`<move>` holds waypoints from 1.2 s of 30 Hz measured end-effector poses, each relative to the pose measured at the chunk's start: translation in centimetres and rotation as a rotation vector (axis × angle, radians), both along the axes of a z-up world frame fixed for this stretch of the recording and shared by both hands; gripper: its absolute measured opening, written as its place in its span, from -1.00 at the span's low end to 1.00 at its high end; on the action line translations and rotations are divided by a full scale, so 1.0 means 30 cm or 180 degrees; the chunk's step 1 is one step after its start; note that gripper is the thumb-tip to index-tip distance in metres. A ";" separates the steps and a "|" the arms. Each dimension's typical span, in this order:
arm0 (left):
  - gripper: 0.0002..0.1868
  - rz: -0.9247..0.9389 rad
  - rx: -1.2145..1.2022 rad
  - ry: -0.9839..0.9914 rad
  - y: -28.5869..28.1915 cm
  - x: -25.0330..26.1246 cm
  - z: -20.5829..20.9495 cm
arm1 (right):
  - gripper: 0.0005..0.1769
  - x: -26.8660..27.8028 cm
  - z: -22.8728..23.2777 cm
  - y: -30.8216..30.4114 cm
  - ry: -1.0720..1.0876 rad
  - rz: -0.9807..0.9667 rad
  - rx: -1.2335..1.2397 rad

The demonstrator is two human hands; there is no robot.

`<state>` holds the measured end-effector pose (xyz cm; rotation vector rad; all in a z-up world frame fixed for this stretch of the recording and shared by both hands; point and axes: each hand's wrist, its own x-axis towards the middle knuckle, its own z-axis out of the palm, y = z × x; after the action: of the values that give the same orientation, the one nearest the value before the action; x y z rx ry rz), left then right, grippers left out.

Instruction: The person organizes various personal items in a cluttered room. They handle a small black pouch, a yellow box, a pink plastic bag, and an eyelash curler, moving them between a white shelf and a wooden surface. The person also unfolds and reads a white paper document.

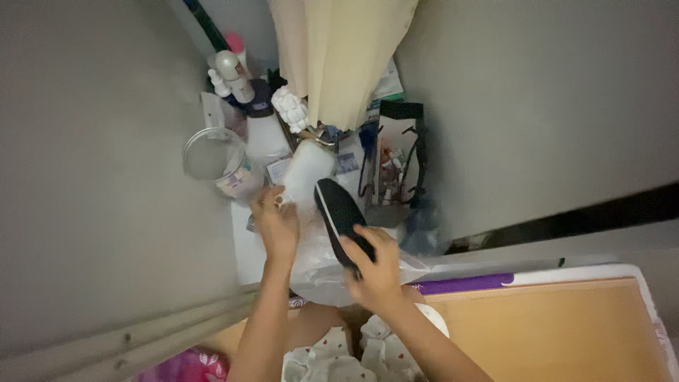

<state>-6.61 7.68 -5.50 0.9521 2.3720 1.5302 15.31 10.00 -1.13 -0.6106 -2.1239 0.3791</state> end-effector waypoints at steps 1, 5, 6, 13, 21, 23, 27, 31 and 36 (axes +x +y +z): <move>-0.66 0.0019 -0.0007 0.0214 0.001 -0.002 0.026 | -0.32 0.032 0.044 -0.021 0.0149 -0.0004 0.0045; -0.76 0.0119 0.0178 0.0479 0.003 0.001 0.160 | -0.31 0.140 0.235 -0.002 0.0716 -0.0404 0.0219; -0.76 0.0150 0.0274 0.0393 0.005 0.007 0.202 | -0.31 0.152 0.280 0.019 0.0763 -0.0639 0.0141; -0.83 -0.0028 0.1717 0.1271 0.039 0.065 0.557 | -0.17 0.106 0.499 0.184 0.0276 -0.1150 -0.0303; -0.72 -0.1333 0.1105 0.1870 0.302 0.176 0.749 | -0.20 0.059 0.459 0.187 -0.0511 -0.1186 -0.0735; -0.71 -0.1819 0.0424 0.2339 0.378 0.203 0.761 | -0.15 0.055 0.446 0.179 -0.0580 -0.1212 -0.0662; -0.71 -0.2572 -0.1243 0.2505 0.537 0.274 0.744 | -0.07 0.051 0.431 0.173 -0.0908 -0.1459 -0.0607; -0.50 -0.2962 -0.0799 0.1650 0.663 0.297 0.638 | 0.01 0.048 0.406 0.178 -0.0692 -0.1357 -0.0983; -0.59 -0.2248 0.0539 0.1172 0.677 0.216 0.554 | -0.02 0.036 0.378 0.181 -0.0116 -0.1208 -0.1092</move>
<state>-0.13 27.99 11.12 1.9818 1.7677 1.3461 16.38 15.44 10.22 -1.2031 -1.9327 0.5229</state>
